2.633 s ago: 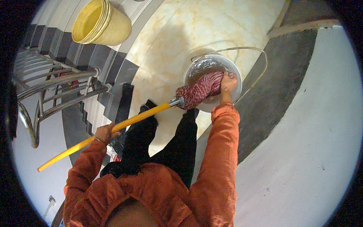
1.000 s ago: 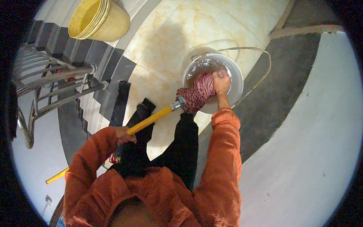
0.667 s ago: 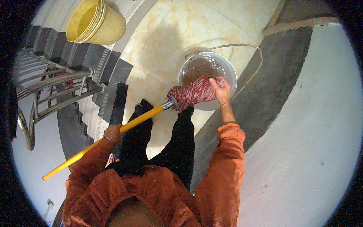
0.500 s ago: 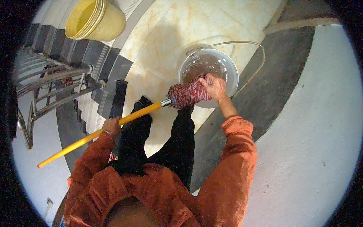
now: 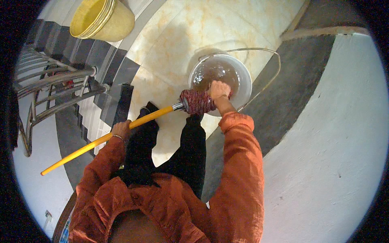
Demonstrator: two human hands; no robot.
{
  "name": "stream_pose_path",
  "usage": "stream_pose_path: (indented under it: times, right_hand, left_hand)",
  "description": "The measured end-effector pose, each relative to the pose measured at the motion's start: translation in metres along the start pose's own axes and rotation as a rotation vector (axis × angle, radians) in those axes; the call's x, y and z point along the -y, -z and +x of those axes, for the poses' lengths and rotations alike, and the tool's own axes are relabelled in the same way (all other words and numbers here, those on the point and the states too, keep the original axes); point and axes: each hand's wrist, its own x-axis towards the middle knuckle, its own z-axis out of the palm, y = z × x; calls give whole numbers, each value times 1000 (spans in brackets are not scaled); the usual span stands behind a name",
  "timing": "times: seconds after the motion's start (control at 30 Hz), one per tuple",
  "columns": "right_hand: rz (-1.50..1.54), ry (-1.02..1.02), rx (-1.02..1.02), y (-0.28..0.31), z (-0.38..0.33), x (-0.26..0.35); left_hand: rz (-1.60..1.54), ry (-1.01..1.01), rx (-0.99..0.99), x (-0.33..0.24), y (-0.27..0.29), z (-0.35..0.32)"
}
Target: The person wrings out a mop in a bucket of water, then mops the tiled floor in a room. They move a red plastic stool and a wooden chair to clean underneath them, and also reposition a large pink container.
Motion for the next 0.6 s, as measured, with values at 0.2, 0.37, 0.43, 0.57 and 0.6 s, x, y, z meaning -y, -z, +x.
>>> stream_pose_path:
  times: [0.2, 0.37, 0.43, 0.57, 0.6]
  right_hand:
    - [126, -110, 60, -1, 13, -7]
    - [604, -169, -282, -49, -2, -61]
    - [741, -122, -229, -55, 4, -71]
    - [1195, -45, -205, -22, -30, -57]
    - [1222, 24, -521, -47, -33, -61]
  left_hand:
    - [-35, 2, 25, -2, -8, -1]
    - [-8, -10, 24, -8, -4, -12]
    - [-14, -31, -16, -6, 3, -15]
    - [-19, -8, -136, 0, 15, -28]
    - [-25, -29, -189, 3, 19, -27]
